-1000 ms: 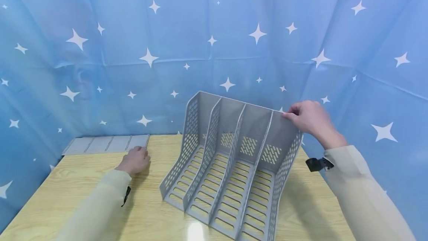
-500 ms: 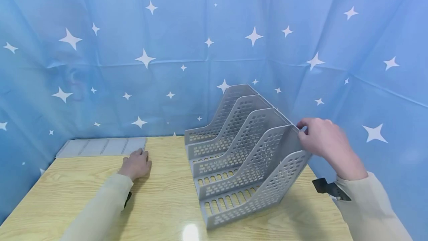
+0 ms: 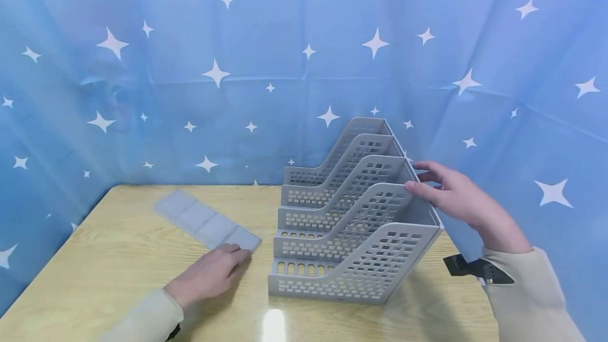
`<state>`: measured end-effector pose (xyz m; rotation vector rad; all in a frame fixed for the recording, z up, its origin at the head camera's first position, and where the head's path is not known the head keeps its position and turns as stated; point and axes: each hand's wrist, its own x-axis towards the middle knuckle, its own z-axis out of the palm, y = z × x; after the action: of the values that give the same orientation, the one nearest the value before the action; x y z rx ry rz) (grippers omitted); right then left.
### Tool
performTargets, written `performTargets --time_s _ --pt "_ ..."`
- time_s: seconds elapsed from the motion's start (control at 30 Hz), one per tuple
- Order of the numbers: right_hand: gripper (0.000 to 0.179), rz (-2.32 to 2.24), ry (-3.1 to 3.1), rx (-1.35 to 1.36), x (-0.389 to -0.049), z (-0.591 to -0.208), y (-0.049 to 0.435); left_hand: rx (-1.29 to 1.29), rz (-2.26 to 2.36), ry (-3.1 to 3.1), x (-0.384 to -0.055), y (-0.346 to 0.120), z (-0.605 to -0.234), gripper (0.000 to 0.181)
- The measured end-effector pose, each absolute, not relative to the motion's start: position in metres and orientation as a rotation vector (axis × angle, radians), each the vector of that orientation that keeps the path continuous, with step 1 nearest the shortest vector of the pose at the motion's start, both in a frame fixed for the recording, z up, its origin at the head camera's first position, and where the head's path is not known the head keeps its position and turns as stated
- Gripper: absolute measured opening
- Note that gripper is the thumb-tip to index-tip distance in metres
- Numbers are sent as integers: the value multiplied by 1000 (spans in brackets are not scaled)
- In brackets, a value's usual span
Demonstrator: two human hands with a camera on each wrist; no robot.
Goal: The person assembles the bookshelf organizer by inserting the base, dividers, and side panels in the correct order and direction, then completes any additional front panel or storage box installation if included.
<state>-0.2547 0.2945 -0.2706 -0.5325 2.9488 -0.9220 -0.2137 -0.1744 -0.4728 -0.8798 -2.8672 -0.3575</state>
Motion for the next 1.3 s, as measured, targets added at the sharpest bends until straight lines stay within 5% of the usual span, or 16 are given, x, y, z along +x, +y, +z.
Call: performTargets --time_s 0.27,0.53,0.73,0.83,1.07,1.3 --pt "66 -1243 2885 -488 -268 -283 289 -817 -160 -3152 -253 -191 -445 80" --pt "60 -1413 2752 -427 -277 -294 288 -1016 134 -3065 -279 -191 -452 76" --pt "60 -1402 2776 -405 -275 -294 291 -834 153 -3055 -288 -196 -451 82" --pt "57 -1359 2808 -427 -272 -293 290 -684 103 -3093 -288 -203 -446 72" --pt "50 -1216 2896 -524 -256 -291 280 -655 -178 -3221 -280 -213 -412 15" --pt "47 -1177 2901 -617 -238 -289 266 -699 -452 -3076 -292 -194 -371 13"
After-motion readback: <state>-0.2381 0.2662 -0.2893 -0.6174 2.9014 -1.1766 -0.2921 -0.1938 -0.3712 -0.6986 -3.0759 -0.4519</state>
